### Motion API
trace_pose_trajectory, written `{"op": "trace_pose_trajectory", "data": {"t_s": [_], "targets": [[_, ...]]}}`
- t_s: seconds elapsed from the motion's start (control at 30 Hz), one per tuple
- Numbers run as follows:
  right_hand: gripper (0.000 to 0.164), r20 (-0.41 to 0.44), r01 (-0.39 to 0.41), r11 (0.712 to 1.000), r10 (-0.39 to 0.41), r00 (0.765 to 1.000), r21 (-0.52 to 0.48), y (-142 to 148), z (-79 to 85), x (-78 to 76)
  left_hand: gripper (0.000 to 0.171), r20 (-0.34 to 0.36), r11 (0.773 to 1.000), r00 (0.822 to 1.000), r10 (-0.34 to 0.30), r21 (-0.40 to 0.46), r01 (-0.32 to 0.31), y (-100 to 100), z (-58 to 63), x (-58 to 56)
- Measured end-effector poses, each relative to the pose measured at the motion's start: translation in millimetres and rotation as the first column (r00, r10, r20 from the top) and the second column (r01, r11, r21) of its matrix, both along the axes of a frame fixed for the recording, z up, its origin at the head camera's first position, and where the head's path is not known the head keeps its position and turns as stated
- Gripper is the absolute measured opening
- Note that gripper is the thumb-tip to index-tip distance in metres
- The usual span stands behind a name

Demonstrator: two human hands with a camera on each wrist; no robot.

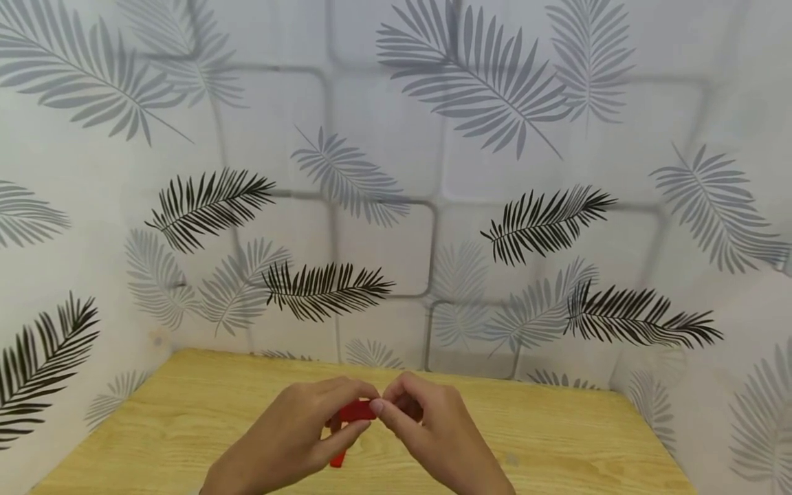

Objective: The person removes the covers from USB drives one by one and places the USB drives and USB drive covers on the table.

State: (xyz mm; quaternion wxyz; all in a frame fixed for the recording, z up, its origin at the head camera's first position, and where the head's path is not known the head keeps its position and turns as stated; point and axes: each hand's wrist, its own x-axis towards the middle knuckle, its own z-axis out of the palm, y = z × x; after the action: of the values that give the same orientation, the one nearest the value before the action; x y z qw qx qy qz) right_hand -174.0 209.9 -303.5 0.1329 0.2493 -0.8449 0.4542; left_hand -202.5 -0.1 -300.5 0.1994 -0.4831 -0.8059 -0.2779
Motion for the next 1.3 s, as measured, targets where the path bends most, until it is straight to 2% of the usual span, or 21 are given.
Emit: {"op": "trace_pose_trajectory", "data": {"t_s": [0.2, 0.3, 0.5, 0.8, 1.1, 1.3], "targets": [[0.019, 0.097, -0.031, 0.999, 0.035, 0.995, -0.035, 1, 3.9, 0.5, 0.02, 0.021, 0.999, 0.999, 0.037, 0.01, -0.038, 0, 0.7, -0.4], [0.02, 0.097, -0.04, 0.998, 0.044, 0.994, -0.039, 1, 4.1, 0.1, 0.02, 0.04, 0.999, 0.998, 0.044, 0.006, -0.044, -1, 1.0, -0.6], [0.018, 0.034, -0.014, 1.0, 0.015, 0.999, -0.028, 0, 2.3, -0.8, 0.018, 0.044, 0.998, 0.997, 0.059, 0.0, -0.059, -2, 0.5, -1.8], [0.01, -0.07, -0.012, 0.999, 0.008, 0.998, -0.053, -5, -4.1, -2.2, 0.013, 0.095, 0.997, 0.994, 0.05, 0.061, -0.056, 0, -3.2, -7.6], [0.008, -0.144, -0.002, 1.0, -0.002, 0.99, -0.029, -9, -7.7, -5.8, 0.016, 0.007, 0.978, 0.986, 0.166, 0.125, -0.165, 3, -6.1, -8.2], [0.004, -0.181, 0.057, 0.998, -0.053, 0.982, 0.017, -3, -7.1, -7.7, 0.016, 0.024, 0.962, 0.976, 0.218, 0.161, -0.219, -1, -6.1, -11.4]]}}
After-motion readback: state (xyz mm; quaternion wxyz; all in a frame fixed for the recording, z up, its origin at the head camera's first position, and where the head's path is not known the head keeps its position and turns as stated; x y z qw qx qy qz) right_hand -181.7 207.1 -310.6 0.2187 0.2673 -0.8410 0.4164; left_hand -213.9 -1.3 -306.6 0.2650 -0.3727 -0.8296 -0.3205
